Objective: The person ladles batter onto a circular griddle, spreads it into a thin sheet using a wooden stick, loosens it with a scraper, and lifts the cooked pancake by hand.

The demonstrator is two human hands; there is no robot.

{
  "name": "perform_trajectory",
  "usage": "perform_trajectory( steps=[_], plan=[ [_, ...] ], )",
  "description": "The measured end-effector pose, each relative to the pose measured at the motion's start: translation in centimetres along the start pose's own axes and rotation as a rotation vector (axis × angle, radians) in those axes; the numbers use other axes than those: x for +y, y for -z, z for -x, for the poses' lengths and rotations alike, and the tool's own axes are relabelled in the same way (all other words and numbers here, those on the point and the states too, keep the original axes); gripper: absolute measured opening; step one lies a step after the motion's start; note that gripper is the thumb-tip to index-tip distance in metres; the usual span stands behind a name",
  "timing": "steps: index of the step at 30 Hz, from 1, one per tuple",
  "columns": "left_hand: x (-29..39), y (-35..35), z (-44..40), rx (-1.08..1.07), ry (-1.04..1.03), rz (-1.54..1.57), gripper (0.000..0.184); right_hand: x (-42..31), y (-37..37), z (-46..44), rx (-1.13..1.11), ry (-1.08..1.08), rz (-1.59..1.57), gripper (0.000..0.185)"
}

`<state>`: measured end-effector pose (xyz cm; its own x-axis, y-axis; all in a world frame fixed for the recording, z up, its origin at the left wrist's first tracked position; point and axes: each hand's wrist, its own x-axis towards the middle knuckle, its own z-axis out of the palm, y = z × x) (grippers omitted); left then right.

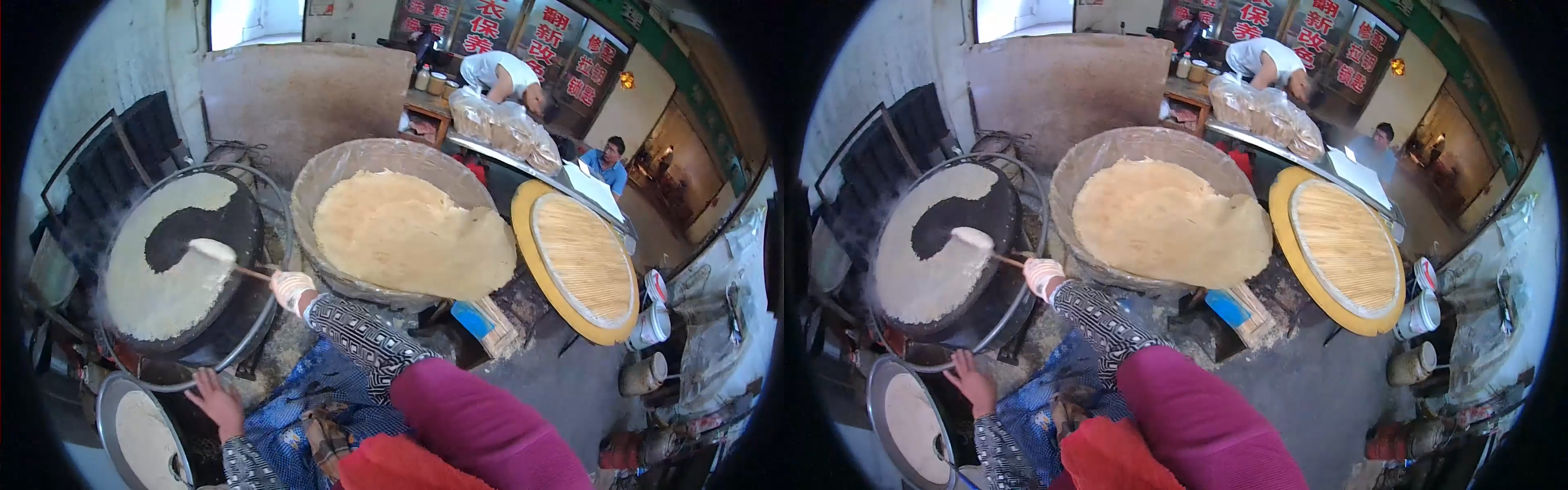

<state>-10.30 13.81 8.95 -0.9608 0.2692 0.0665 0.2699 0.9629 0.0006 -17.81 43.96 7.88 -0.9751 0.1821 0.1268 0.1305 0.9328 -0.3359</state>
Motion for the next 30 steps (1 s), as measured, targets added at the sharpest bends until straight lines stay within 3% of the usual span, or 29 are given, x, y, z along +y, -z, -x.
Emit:
perform_trajectory(
  steps=[1,2,5,6,7,9,10,12,14,15,17,20,24,26,30],
  plan=[
    [1.0,-0.2,0.1,-0.06,-0.008,0.005,0.068,-0.3,0.7,-0.5,-0.067,-0.081,-0.009,0.021],
    [0.8,-1.1,0.2,-0.065,-0.001,-0.005,0.068,-0.8,1.0,-0.6,-0.021,-0.012,-0.061,0.023],
    [0.4,-3.8,0.1,0.184,-0.038,-0.049,0.067,-2.2,3.0,1.2,-0.051,0.111,-0.045,0.025],
    [0.4,-3.6,0.3,0.182,-0.014,-0.053,0.067,-1.5,2.7,1.0,-0.12,0.078,-0.007,0.025],
    [0.6,-2.9,0.3,0.154,-0.029,-0.058,0.065,0.1,0.4,-0.2,-0.045,0.032,0.064,0.024],
    [-0.4,-3.0,0.2,0.17,-0.058,-0.061,0.06,-0.4,2.7,-0.6,-0.104,-0.034,0.041,0.023],
    [-0.7,-3.1,-0.1,0.223,-0.067,-0.036,0.059,-0.8,2.8,-0.2,-0.038,0.084,0.061,0.024],
    [-0.5,-2.3,0.1,0.196,-0.039,-0.069,0.056,-2.1,2.7,0.0,-0.15,0.048,-0.122,0.03],
    [-1.1,-3.4,0.0,0.226,-0.036,-0.114,0.055,-1.8,1.2,0.4,-0.259,0.135,0.021,0.03],
    [-1.3,-3.3,0.0,0.198,-0.021,-0.126,0.055,-0.6,0.6,0.3,-0.178,0.181,0.1,0.029],
    [-1.7,-3.7,-0.2,0.173,0.007,-0.136,0.055,1.0,0.2,-1.6,-0.063,0.066,0.15,0.027],
    [-2.7,-3.8,0.0,0.273,-0.036,-0.134,0.057,-0.7,2.1,-1.2,-0.069,0.02,0.058,0.033],
    [-2.7,-3.8,0.3,0.232,0.042,-0.091,0.058,-0.5,2.0,0.8,-0.255,0.188,0.138,0.034],
    [-3.7,-4.1,0.0,0.231,0.011,-0.12,0.058,0.9,2.3,-0.6,-0.118,0.016,0.147,0.034],
    [-4.4,-4.2,-0.4,0.212,0.057,-0.073,0.058,-0.9,2.6,-1.2,-0.105,0.034,0.166,0.033]
  ],
)
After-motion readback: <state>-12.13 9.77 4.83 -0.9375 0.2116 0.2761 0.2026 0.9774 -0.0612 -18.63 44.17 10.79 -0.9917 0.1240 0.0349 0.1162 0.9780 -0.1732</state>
